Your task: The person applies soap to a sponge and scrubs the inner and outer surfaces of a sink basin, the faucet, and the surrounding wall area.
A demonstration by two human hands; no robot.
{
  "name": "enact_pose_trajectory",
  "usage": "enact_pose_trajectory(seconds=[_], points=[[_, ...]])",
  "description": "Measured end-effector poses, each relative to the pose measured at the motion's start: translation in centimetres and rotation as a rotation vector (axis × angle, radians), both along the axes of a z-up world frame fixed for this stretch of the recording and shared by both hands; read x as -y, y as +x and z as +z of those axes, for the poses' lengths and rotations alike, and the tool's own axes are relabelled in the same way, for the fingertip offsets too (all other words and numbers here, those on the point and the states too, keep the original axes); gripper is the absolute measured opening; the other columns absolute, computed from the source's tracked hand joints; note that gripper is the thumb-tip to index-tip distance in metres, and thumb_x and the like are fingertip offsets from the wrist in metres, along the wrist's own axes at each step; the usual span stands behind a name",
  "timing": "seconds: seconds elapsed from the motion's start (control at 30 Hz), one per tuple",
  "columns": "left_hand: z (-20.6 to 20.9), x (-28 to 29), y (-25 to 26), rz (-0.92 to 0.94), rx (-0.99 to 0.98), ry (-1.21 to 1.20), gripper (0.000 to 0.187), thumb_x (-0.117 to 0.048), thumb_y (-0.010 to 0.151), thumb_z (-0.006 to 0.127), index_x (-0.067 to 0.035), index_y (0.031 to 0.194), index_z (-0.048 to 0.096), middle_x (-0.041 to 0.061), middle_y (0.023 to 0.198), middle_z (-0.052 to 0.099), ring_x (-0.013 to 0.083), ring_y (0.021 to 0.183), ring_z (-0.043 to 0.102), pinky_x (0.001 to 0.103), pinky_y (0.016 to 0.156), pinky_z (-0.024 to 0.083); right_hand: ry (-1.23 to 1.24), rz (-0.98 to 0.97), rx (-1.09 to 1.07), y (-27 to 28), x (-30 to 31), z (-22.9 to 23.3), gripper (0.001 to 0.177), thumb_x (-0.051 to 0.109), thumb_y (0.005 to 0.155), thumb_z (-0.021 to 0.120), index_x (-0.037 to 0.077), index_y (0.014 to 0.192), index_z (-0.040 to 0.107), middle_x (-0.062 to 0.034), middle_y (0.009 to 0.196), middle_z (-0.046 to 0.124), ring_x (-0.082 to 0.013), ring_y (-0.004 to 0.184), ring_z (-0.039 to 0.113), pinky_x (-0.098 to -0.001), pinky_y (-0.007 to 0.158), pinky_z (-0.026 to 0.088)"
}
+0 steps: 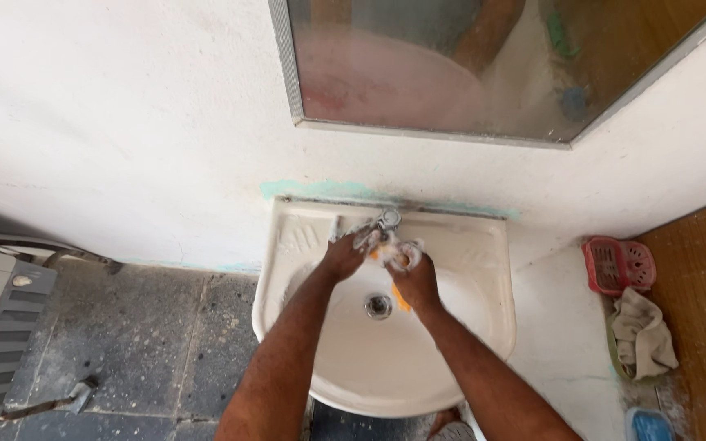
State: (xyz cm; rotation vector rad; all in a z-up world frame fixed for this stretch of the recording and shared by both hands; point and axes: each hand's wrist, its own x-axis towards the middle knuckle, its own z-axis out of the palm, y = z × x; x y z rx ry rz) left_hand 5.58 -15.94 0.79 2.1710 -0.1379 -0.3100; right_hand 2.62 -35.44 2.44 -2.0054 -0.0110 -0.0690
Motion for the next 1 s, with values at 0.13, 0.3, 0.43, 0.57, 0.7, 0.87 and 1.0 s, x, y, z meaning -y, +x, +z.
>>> enact_pose_trajectory(seconds=[0.13,0.3,0.43,0.57,0.7,0.87,1.0], points=[[-1.5,-0.3,0.8,-0.034,-0.027,0.111,0.058,-0.043,0.100,0.045,-0.025,0.156,0.044,0.011,0.153,0.054,0.0366,0.143,0.045,0.064,0.120,0.020,-0.036,-0.115,-0.128,0.4,-0.3,-0.4,0.031,0.017,0.085,0.076,0.000,0.109,0.069,-0.0119,0.094,0.075,-0.0213,0.086,0.070,-0.0344,0.078,0.055],[-0.4,0.2,-0.1,-0.110,0.069,0.133,0.049,-0.042,0.108,0.044,-0.023,0.153,0.041,0.010,0.162,0.040,0.0382,0.151,0.028,0.062,0.121,0.011,-0.110,-0.127,-0.018,-0.3,-1.0,1.3,0.039,0.016,0.081,0.079,-0.001,0.113,0.068,-0.0139,0.099,0.074,-0.0260,0.091,0.071,-0.0359,0.081,0.055],[-0.6,-0.4,-0.1,-0.159,-0.119,0.158,0.058,-0.035,0.104,0.040,-0.030,0.162,0.033,0.011,0.163,0.039,0.0326,0.153,0.032,0.059,0.127,0.013,-0.138,-0.171,-0.084,-1.4,-1.8,1.2,0.037,0.017,0.084,0.077,-0.001,0.115,0.068,-0.0161,0.100,0.075,-0.0306,0.091,0.071,-0.0372,0.084,0.055],[-1.2,-0.6,0.2,-0.231,0.119,0.224,0.056,-0.035,0.104,0.043,-0.027,0.158,0.032,0.014,0.167,0.031,0.0418,0.153,0.015,0.060,0.119,0.008,-0.243,-0.103,0.241,-2.4,-2.0,0.3,0.038,0.011,0.086,0.076,-0.005,0.119,0.065,-0.0228,0.117,0.069,-0.0336,0.103,0.067,-0.0401,0.088,0.052],[0.3,-1.3,0.7,-0.307,-0.020,0.222,0.070,-0.043,0.105,0.043,-0.016,0.167,0.022,0.020,0.158,0.045,0.0358,0.151,0.034,0.053,0.128,0.017,-0.119,-0.196,0.012,-1.1,0.1,1.6,0.038,0.017,0.090,0.068,0.000,0.124,0.065,-0.0164,0.111,0.076,-0.0246,0.104,0.072,-0.0341,0.092,0.055],[5.6,-1.0,-1.2,-0.316,-0.076,0.321,0.080,-0.055,0.100,0.044,-0.013,0.163,0.018,0.014,0.157,0.045,0.0325,0.157,0.016,0.053,0.126,0.009,0.279,-0.195,-0.172,4.2,-0.9,3.9,0.041,0.021,0.096,0.061,0.006,0.134,0.065,-0.0145,0.126,0.074,-0.0234,0.111,0.070,-0.0337,0.097,0.054],[5.9,-0.8,-0.8,-0.353,-0.077,0.390,0.084,-0.062,0.102,0.040,-0.009,0.163,0.018,0.013,0.155,0.051,0.0306,0.159,0.017,0.051,0.131,0.003,-0.062,-0.088,0.254,3.1,-3.0,3.7,0.039,0.015,0.106,0.058,0.003,0.142,0.055,-0.0183,0.145,0.059,-0.0330,0.130,0.058,-0.0431,0.107,0.046]])
